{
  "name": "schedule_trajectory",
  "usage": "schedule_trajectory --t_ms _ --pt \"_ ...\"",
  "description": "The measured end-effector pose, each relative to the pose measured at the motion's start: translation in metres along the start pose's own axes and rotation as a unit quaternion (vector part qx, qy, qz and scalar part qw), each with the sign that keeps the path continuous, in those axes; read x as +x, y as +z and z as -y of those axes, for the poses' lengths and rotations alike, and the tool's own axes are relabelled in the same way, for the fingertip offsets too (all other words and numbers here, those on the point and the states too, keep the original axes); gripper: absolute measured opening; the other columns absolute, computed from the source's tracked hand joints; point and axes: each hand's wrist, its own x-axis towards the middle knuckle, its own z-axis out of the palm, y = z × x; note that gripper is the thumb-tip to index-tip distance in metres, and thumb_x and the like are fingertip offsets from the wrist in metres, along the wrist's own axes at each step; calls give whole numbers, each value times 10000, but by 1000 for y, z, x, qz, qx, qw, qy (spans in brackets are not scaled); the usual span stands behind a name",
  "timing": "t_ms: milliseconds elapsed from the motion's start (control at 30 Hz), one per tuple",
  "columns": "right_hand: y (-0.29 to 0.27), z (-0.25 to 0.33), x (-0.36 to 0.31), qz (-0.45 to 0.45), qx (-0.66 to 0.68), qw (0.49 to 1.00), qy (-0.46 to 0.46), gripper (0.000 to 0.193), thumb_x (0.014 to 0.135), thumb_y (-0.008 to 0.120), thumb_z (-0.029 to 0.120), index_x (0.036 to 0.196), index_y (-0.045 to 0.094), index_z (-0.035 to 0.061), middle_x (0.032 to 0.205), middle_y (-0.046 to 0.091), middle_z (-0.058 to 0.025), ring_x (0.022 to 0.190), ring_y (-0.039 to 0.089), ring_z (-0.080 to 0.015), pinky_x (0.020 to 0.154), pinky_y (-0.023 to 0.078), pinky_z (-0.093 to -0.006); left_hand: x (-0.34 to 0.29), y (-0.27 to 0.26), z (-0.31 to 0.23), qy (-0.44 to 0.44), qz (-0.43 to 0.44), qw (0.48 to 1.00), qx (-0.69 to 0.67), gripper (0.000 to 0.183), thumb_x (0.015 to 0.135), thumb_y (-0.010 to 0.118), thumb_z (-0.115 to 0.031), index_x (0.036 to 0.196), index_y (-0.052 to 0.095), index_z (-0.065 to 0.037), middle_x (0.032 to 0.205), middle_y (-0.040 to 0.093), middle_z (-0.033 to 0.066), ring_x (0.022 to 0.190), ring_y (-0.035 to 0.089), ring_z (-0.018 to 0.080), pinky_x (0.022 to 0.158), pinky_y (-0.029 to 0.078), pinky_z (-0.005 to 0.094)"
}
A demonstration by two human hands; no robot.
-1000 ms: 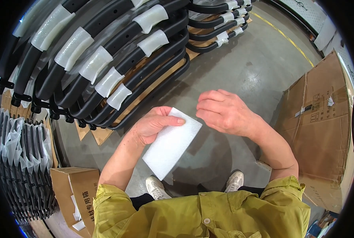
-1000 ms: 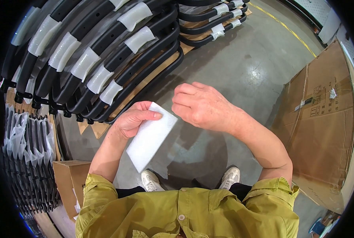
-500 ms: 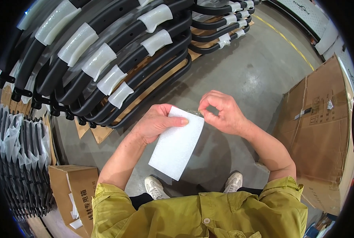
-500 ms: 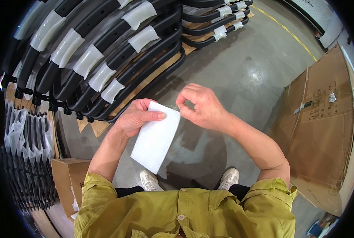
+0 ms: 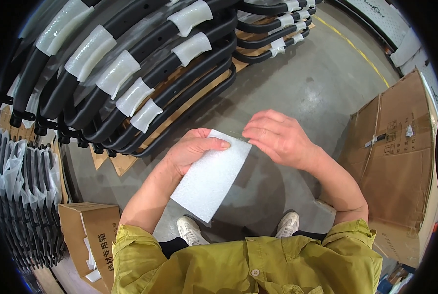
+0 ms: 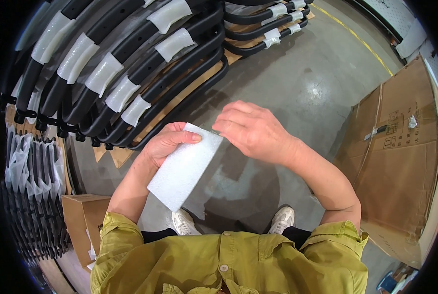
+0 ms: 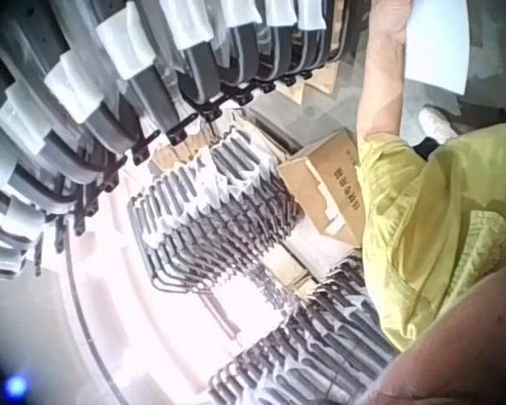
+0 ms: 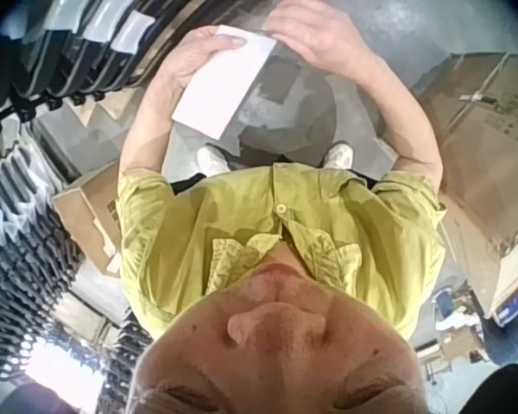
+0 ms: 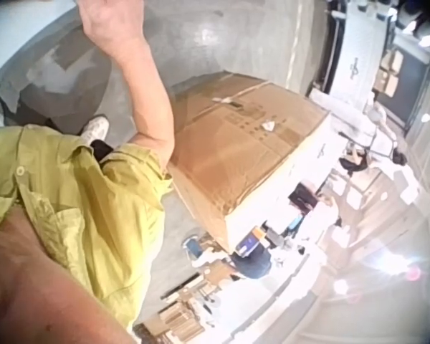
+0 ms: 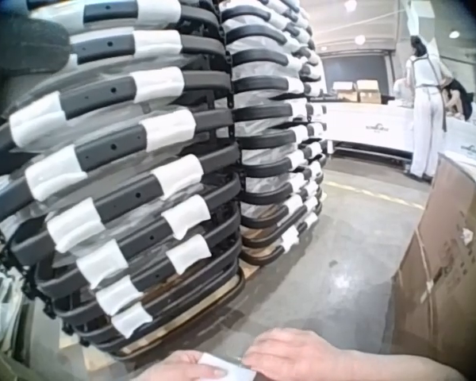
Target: The recorder wraps white foam protective strips around black metal chair frame parts in a factory setting.
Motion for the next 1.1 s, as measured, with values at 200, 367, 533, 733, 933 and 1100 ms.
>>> schedule_trajectory --t_ms 200,367,533,733,933,1100 --pt "-3 3 1 40 -55 994 -80 224 583 586 53 805 573 24 835 561 -54 836 540 -220 630 444 -299 4 1 2 -16 0 1000 11 280 662 681 -63 895 572 46 790 616 116 650 610 160 602 509 266" --pt "1 0 -1 54 -56 992 -95 228 578 578 74 795 562 7 812 543 -61 828 533 -216 629 427 -297 6 3 2 -22 1 1000 9 270 665 679 -60 892 576 41 792 617 117 648 612 163 602 513 267" --pt "2 1 -2 85 -58 991 -87 218 594 560 65 804 538 10 795 514 -61 830 516 -214 651 408 -298 7 2 6 -28 12 1000 0 252 670 678 -57 888 583 28 786 619 109 642 614 161 592 516 271" --pt "8 -1 -5 119 -35 992 -38 166 626 553 30 769 469 32 776 482 -72 791 495 -239 650 397 -323 7 4 7 -26 -10 999 40 245 670 679 -56 877 582 31 784 620 110 639 610 151 575 511 264" --pt "15 -5 -5 65 98 990 75 63 702 522 15 728 465 7 751 501 -105 752 479 -265 668 398 -336 4 11 2 -24 -22 996 80 228 670 677 -47 864 586 31 769 621 106 635 606 141 579 504 249" --pt "20 -11 -13 78 247 942 215 50 795 471 59 789 461 11 766 499 -64 752 479 -182 653 402 -291 5 9 3 -14 -22 994 103 216 675 673 -47 860 592 27 774 623 104 633 603 134 590 502 245"
